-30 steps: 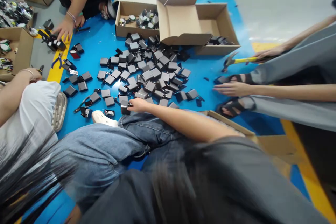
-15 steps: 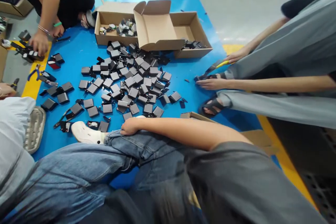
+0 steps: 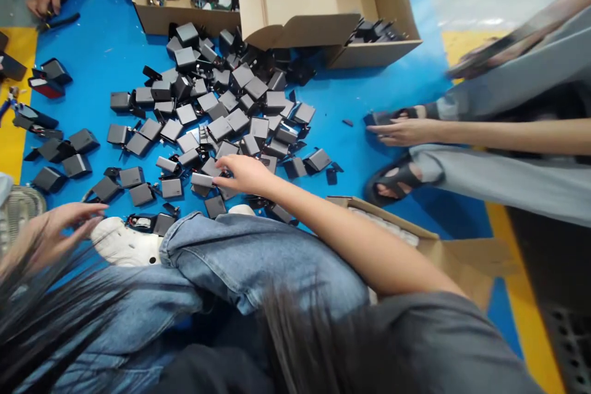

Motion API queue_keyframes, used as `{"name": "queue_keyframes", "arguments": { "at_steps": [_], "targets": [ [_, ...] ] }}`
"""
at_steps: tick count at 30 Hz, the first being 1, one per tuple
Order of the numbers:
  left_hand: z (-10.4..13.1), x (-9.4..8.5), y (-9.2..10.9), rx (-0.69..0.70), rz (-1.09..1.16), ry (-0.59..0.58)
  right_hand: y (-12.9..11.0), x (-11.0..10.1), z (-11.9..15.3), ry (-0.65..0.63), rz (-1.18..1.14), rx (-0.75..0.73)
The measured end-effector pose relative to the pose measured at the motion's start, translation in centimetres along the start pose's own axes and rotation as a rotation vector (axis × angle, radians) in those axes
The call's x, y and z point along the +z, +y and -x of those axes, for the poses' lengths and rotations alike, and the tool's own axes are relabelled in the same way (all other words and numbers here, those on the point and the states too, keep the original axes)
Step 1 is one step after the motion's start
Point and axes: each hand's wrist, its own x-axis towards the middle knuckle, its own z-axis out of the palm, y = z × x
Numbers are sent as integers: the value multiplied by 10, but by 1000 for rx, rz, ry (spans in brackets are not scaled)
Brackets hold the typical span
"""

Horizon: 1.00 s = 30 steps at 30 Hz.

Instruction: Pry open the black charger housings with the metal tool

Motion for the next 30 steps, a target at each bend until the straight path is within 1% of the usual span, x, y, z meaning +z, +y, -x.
{"name": "queue_keyframes", "arguments": {
  "at_steps": [2,5,8,11,13,14,16,18,20,23,24,26,30],
  "targets": [
    [-23,20,18,106,25,-89,-3,11,-7,0,0,-14],
    [-64,52,48,165,76,-191,-8,30,-20,0,-4,-25],
    [-90,78,66,144,177,-242,-7,41,-28,-2,-49,-62],
    [-97,94,70,41,289,-194,-3,42,-28,-20,-136,-145],
    [-95,98,70,-29,433,-153,-3,42,-25,-33,-243,-199],
    [-93,99,71,-45,512,-131,-3,42,-24,-44,-340,-225],
    [-89,96,75,-23,619,-75,-6,42,-22,-76,-596,-269],
    [-86,91,80,14,669,-8,-9,45,-20,-107,-821,-288],
    [-85,86,83,15,714,24,-12,47,-20,-104,-893,-280],
    [-85,85,82,-66,822,-18,-16,47,-20,-42,-855,-258],
    [-85,86,81,-109,886,-44,-18,46,-19,-20,-832,-253],
    [-87,88,78,-207,1084,-109,-20,41,-18,-11,-823,-250],
    [-92,88,76,-441,1556,-252,-23,29,-12,-126,-962,-297]
  ]
}}
